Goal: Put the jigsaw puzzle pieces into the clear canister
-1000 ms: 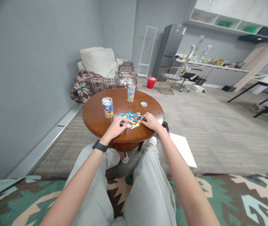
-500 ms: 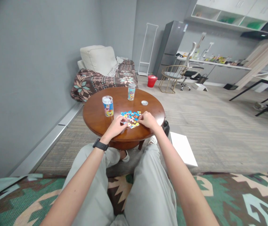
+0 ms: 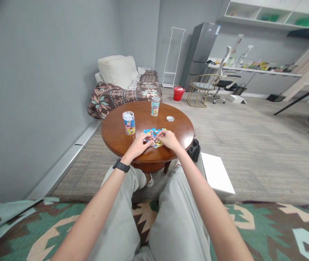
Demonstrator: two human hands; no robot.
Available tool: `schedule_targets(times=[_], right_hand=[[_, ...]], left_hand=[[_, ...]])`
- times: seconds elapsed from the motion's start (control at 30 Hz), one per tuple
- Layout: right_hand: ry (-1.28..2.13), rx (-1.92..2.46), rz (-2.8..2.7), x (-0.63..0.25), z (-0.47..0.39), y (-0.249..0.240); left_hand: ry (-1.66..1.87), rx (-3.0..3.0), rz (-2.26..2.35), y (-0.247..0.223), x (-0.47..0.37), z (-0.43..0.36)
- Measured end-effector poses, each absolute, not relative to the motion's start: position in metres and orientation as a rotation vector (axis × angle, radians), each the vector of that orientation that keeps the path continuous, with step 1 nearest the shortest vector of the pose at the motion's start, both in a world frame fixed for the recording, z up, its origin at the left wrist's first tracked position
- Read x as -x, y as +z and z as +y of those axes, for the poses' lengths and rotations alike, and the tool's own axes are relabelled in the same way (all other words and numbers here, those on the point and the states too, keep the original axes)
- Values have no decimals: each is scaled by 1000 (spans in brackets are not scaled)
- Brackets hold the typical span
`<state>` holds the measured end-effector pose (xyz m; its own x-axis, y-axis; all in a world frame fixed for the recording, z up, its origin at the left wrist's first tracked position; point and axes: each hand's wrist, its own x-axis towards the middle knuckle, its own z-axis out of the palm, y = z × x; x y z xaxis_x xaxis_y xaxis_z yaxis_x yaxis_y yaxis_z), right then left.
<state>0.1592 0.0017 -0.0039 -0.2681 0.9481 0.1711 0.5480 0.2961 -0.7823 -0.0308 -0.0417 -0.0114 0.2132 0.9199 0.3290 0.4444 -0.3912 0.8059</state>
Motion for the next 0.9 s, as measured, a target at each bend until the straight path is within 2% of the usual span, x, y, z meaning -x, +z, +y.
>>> schedule_targets(times=[0.13, 0.27, 0.47, 0.6, 0.9], right_hand=[[961, 1160, -1945, -148, -2, -2], [919, 1219, -1877, -156, 2, -1], [480, 1406, -2013, -176, 10, -7], [239, 1317, -2139, -169, -1, -9], [355, 1052, -2424, -149, -15, -4]], left_hand=[[1095, -1876, 1258, -10, 33, -42], [1160, -1852, 1324, -12, 37, -40], [1191, -1809, 1449, -17, 36, -36], [1198, -1863, 1510, -19, 35, -34], [1079, -2026, 1457, -16, 35, -37]])
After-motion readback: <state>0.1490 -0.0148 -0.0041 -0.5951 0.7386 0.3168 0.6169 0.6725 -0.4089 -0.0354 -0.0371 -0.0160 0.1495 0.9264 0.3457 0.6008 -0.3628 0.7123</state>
